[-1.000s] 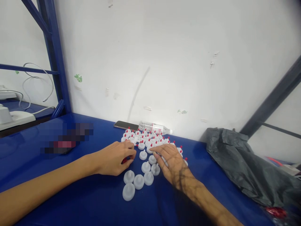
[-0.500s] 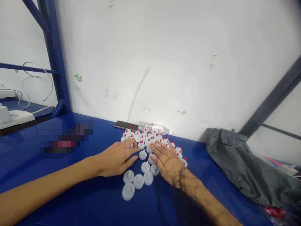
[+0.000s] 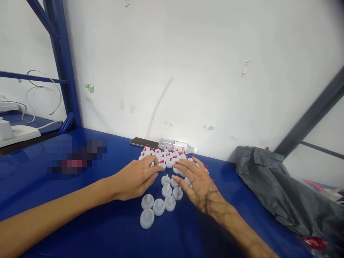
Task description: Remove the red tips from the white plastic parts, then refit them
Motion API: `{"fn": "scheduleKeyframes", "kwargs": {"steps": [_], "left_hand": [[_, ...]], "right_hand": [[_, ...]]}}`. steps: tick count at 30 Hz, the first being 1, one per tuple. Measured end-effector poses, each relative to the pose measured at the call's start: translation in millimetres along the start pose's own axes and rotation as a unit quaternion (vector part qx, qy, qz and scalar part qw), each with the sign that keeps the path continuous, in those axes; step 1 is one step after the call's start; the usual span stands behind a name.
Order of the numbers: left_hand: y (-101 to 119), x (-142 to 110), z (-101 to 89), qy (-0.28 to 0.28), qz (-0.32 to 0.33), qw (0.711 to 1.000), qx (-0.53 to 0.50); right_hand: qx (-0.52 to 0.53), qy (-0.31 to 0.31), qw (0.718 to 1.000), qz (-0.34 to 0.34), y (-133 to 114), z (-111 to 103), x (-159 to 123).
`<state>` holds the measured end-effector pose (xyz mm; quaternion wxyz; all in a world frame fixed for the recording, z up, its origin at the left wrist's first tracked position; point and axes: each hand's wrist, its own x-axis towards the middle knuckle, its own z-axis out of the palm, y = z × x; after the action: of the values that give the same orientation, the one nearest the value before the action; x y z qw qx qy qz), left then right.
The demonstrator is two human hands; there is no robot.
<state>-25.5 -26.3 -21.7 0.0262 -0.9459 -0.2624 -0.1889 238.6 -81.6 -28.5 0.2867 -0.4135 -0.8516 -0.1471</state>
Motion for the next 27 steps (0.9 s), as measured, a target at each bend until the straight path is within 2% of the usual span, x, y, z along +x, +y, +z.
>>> {"fn": "scheduleKeyframes", "kwargs": {"steps": [3, 6, 13, 17, 20, 22, 25, 27], "left_hand": [[1, 1, -4.0, 0.039, -0.009, 0.999, -0.017], [6, 2, -3.4, 0.059, 0.004, 0.998, -0.016], [18, 1, 2.2, 0.054, 0.083, 0.992, 0.083], [24, 1, -1.6, 0.04, 0.104, 0.992, 0.053], [25, 1, -3.0, 0.017, 0.08, 0.996, -0.019], [23, 0, -5.2, 0.023, 0.058, 0.996, -0.07], [15, -1, -15.7, 0.071, -0.01, 0.987, -0.146], [7, -1, -25.6, 0.114, -0.046, 0.982, -0.143]], "right_hand": [[0.004, 0.051, 0.998, -0.029, -6, -3, 4], [0.031, 0.061, 0.996, -0.056, -14, 1, 5], [0.086, 0.057, 0.99, -0.094, -31, 2, 2], [0.092, 0.067, 0.987, -0.112, -35, 2, 2], [0.101, 0.045, 0.987, -0.118, -34, 2, 4], [0.085, 0.035, 0.989, -0.112, -27, 0, 4], [0.046, 0.047, 0.995, -0.071, -4, -6, 2], [0.028, 0.068, 0.997, -0.034, 14, -11, -1]]}}
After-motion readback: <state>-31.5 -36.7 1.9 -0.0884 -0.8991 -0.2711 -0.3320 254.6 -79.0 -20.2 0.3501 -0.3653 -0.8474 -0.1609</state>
